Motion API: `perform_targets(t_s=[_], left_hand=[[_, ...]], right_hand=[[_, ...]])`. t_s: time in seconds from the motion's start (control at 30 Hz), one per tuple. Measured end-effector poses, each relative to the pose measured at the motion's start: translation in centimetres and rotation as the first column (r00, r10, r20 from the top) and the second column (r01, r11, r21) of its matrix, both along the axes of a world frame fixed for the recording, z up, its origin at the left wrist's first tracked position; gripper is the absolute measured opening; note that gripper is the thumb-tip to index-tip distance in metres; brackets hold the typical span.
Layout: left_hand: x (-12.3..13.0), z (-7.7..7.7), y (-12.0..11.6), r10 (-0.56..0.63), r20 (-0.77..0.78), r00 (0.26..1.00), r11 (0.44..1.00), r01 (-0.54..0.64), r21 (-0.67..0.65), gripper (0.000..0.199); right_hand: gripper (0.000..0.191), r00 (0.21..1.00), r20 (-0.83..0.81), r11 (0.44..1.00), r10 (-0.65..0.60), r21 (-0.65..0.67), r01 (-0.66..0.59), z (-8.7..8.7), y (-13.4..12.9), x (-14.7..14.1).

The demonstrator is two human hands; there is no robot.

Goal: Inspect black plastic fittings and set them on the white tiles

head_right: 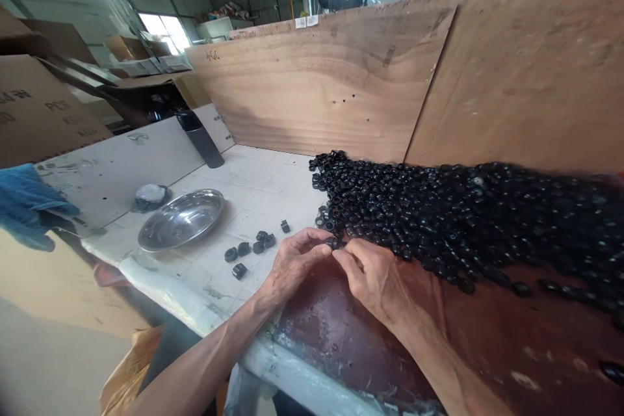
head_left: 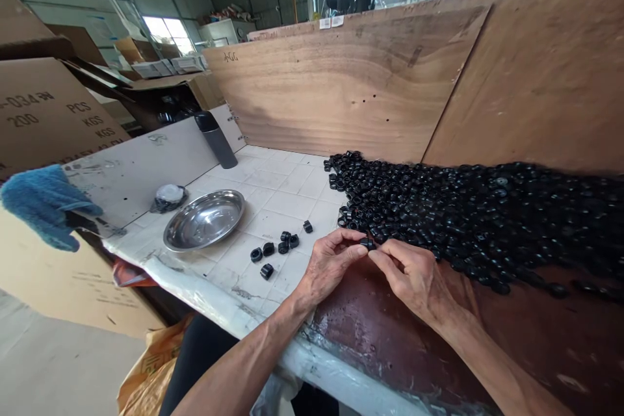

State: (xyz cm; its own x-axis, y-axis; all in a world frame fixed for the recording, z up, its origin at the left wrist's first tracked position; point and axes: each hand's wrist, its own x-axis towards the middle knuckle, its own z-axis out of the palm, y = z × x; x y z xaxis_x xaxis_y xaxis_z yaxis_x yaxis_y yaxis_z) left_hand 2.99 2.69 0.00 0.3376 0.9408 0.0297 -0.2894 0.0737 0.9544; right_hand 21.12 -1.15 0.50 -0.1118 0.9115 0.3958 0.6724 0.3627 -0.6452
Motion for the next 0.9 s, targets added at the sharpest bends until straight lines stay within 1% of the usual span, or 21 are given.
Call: perform_targets(t_s=[0.03,0.17,0.3,0.4,0.47,0.53,0.57,0.6,0.63,0.73,0.77,0.83,0.9], left_hand=[[0.0,-0.1,0.0,-0.003,-0.002,1.000,1.000,0.003,0.000,0.030],[0.0,0.0,0.0,-0.006,-0.025,1.000,1.000,0.005,-0.012,0.034],[0.0,0.3,0.0,-0.012,-0.019,1.000,0.999,0.011,-0.040,0.034],[0.1,0.3,-0.1,-0.019,-0.010,1.000,0.999,0.019,-0.043,0.033],[0.2,0.3,-0.1,-0.042,-0.003,0.999,0.998,0.042,-0.036,0.033],[0.2,0.3,-0.2,-0.053,0.004,0.999,0.998,0.053,-0.018,0.032],[0.2,0.3,-0.2,-0.046,0.002,0.999,0.999,0.046,-0.012,0.031],[0.2,0.4,-0.2,-0.033,-0.003,0.999,0.999,0.033,-0.016,0.031],[0.2,0.4,-0.2,-0.021,-0.008,1.000,0.999,0.021,-0.030,0.031],[0.1,0.5,-0.2,-0.024,0.004,1.000,0.997,0.024,-0.072,0.033],[0.0,0.5,-0.1,-0.037,0.014,0.999,0.996,0.038,-0.075,0.035],[0.0,0.4,-0.1,-0.045,0.018,0.999,0.997,0.047,-0.067,0.036],[0.0,0.3,0.0,-0.026,0.002,1.000,0.998,0.027,-0.060,0.037]], right_hand=[[0.026,1.000,0.012,1.000,-0.010,0.011,0.010,0.0,0.0,0.0],[0.015,0.999,-0.037,0.998,0.016,0.053,-0.014,0.0,0.1,0.1],[0.015,0.997,-0.071,1.000,-0.013,0.014,0.014,0.0,0.0,0.0],[0.018,0.996,-0.091,1.000,0.008,-0.003,-0.008,0.4,-0.1,-0.3],[0.022,0.991,-0.127,0.994,-0.030,-0.105,0.016,0.8,-0.2,-0.7],[0.031,0.976,-0.189,0.968,-0.105,-0.246,0.057,1.1,-0.3,-1.0],[0.033,0.965,-0.225,0.955,-0.134,-0.289,0.065,1.2,-0.3,-1.1],[0.031,0.955,-0.258,0.953,-0.144,-0.295,0.064,1.2,-0.3,-1.2],[0.028,0.951,-0.281,0.962,-0.132,-0.266,0.055,1.0,-0.3,-1.2],[0.024,0.960,-0.276,0.994,-0.052,-0.102,0.025,0.3,-0.3,-1.2],[0.022,0.961,-0.273,0.996,-0.037,-0.090,0.013,0.0,-0.3,-1.2],[0.020,0.942,-0.333,0.988,-0.052,-0.156,-0.001,-0.3,-0.2,-1.3],[0.022,0.886,-0.453,0.964,-0.101,-0.263,-0.025,-0.3,-0.1,-1.5]])
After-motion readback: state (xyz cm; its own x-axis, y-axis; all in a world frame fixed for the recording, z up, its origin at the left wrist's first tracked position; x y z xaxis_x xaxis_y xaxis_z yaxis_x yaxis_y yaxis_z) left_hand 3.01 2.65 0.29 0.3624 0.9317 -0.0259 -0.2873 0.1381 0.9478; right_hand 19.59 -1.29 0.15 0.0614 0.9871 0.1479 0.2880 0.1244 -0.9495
